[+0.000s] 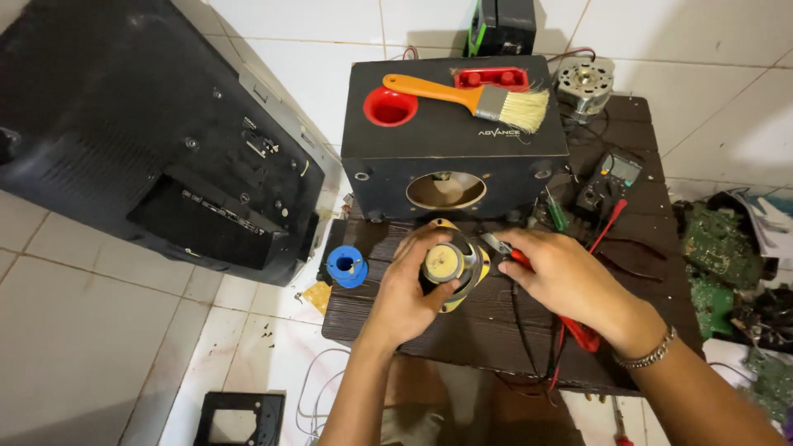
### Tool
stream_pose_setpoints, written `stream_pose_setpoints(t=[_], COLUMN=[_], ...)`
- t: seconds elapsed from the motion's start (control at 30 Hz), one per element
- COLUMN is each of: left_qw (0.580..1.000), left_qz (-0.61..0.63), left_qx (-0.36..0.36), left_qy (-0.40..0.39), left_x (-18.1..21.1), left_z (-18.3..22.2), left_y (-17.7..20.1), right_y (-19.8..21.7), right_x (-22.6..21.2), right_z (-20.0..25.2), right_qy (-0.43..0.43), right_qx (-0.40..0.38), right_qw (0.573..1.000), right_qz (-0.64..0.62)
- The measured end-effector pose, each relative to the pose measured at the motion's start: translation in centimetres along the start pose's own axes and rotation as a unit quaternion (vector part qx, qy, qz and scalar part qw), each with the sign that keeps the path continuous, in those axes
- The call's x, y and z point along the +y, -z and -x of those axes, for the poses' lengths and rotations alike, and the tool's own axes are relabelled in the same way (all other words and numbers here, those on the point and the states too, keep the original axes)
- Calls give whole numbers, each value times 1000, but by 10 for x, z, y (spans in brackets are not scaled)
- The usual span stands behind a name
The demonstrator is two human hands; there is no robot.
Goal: Cleaning residue and adhesive from a speaker driver rim using a utility knife on a repair bench.
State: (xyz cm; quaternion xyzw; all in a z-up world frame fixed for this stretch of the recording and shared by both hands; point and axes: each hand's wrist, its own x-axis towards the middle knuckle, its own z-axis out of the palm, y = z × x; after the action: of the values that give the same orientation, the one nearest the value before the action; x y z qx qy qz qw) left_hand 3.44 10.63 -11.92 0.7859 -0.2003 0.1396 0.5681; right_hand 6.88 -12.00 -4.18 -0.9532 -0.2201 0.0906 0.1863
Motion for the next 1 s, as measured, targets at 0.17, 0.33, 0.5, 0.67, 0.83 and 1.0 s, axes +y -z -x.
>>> stream_pose_setpoints(t=[0.17,0.33,0.5,0.67,0.83,1.0], left_qw=[999,999,999,999,999,999], left_qz=[-11,-14,-16,-15,-17,-20], left_qx=[26,38,39,39,35,36], left_qy=[-32,-31,-30,-27,-18,-18], left_x=[2,5,4,4,4,0], left_z=[-1,-3,-4,-3,-3,-3], left_y=[-1,-1,-1,-1,-1,-2], right_y=[-6,-9,-6,-4,-9,-7], right_x=[1,0,-4,-10,-5,-7], right_z=[7,9,8,7,3,-2], right_qy=[23,35,47,40,33,16], right_qx=[43,67,73,65,54,28], right_qw=[998,996,994,994,996,998], right_qz=[-27,-56,-72,-74,-62,-55])
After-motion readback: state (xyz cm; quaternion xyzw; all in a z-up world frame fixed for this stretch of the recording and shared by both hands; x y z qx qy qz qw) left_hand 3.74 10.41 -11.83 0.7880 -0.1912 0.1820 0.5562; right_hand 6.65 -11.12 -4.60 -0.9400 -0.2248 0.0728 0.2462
